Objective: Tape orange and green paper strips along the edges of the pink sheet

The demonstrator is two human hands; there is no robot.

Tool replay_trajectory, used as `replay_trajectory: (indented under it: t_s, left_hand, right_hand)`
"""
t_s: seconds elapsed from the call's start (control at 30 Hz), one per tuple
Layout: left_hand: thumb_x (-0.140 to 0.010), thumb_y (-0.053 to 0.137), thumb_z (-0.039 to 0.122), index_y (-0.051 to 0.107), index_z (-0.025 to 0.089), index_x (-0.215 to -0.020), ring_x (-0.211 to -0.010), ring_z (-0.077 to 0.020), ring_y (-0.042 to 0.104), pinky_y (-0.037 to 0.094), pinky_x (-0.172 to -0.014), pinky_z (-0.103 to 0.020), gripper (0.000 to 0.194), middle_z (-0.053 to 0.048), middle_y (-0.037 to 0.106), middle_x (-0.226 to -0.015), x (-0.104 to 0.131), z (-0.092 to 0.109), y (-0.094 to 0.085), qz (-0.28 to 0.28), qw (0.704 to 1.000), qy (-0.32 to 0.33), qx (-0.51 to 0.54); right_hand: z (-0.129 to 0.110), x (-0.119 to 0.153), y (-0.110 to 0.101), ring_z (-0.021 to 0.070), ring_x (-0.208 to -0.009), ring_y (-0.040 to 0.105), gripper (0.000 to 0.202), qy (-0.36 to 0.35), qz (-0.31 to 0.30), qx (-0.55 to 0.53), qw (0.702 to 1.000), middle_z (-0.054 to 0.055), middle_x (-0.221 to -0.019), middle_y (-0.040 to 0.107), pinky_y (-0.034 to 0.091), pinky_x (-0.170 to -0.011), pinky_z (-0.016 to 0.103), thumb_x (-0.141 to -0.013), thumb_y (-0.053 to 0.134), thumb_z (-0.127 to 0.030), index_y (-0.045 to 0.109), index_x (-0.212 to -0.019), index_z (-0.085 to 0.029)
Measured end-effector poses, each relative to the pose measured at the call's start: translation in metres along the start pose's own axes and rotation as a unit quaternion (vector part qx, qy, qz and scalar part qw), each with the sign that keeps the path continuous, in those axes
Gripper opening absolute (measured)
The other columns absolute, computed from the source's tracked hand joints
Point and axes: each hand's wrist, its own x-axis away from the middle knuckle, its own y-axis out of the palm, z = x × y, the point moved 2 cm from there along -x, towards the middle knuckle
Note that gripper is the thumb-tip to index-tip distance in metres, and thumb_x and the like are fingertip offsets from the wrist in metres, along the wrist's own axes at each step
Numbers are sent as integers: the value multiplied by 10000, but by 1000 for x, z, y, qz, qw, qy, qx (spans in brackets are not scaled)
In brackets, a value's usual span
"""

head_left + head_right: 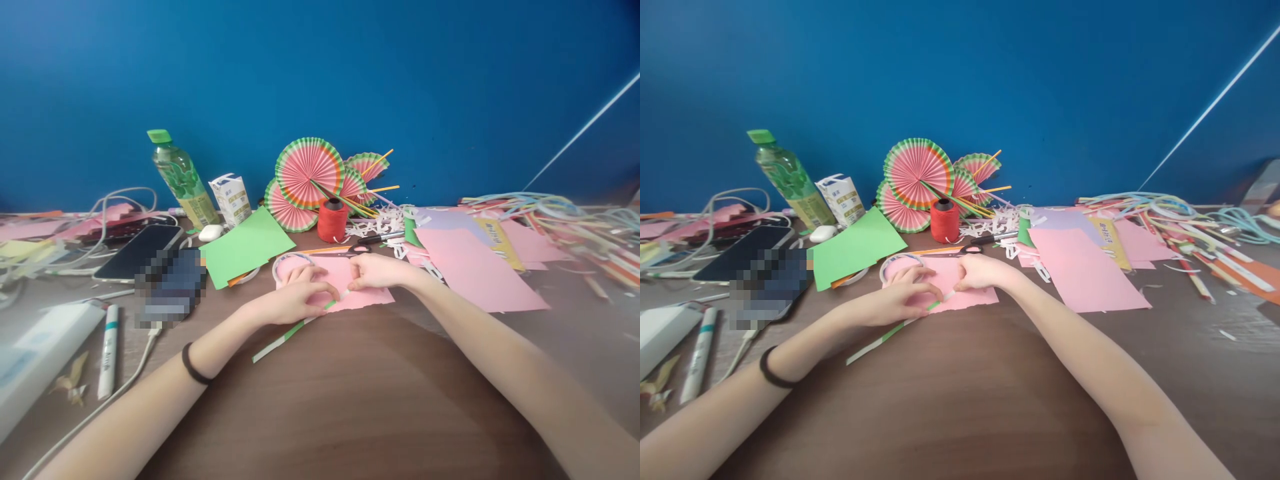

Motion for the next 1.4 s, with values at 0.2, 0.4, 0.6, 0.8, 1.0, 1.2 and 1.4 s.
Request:
replay_trajectory:
  t_s: [0.2,0.4,0.6,0.8,1.0,1.2,1.4]
  left_hand:
    - [-786,496,351,561,295,-1026,-1212,-255,272,219,-995,-437,255,-47,361,-1255,-1,-2,-5,15,999,25,13]
    - [-749,490,308,465,194,-914,-929,-213,471,383,-803,-353,202,-57,495,-968,-1,-13,-14,169,980,-77,-69]
    - [-712,464,196,467,181,-766,-848,-227,514,384,-683,-325,56,-61,555,-874,0,-21,-13,131,966,-143,-169]
    - [-791,374,211,514,185,-802,-757,-173,535,407,-674,-298,143,-32,562,-805,-1,-11,-18,176,979,-87,-49]
    - [-784,474,310,500,184,-1018,-748,-154,576,458,-687,-300,267,-25,598,-808,-5,-11,-16,161,959,-50,227]
    - [-768,501,238,478,165,-1108,-772,-143,605,481,-743,-314,348,-54,644,-873,-4,-9,-20,165,923,-49,345]
    - [-781,484,285,514,143,-1067,-676,-127,605,489,-690,-285,320,-47,661,-807,-1,-2,-23,190,922,-77,329]
  right_hand:
    - [6,-4,-2,113,-552,506,226,-6,6,-11,1000,1,-686,574,323,-429,207,-628,618,-371,492,-665,-188]
    - [6,-4,-2,107,-516,492,211,-15,7,-23,1000,2,-661,572,315,-410,206,-624,615,-360,501,-653,-185]
    - [3,-4,-2,97,-485,490,90,-52,69,-76,993,5,-622,571,340,-421,202,-694,512,-235,571,-682,-168]
    - [-6,-1,-6,106,-570,555,195,-121,165,-211,956,15,-650,590,420,-515,204,-766,419,-174,602,-830,-155]
    - [-28,12,-3,145,-870,589,237,-236,257,-257,901,49,-956,635,462,-794,302,-776,467,-165,624,-953,-182]
    - [-37,16,1,161,-914,569,311,-283,344,-182,877,58,-999,590,469,-818,328,-796,433,-108,602,-1040,-205]
    - [-50,20,10,220,-963,539,313,-304,400,-30,864,118,-1033,569,455,-824,380,-805,407,-105,588,-1056,-153]
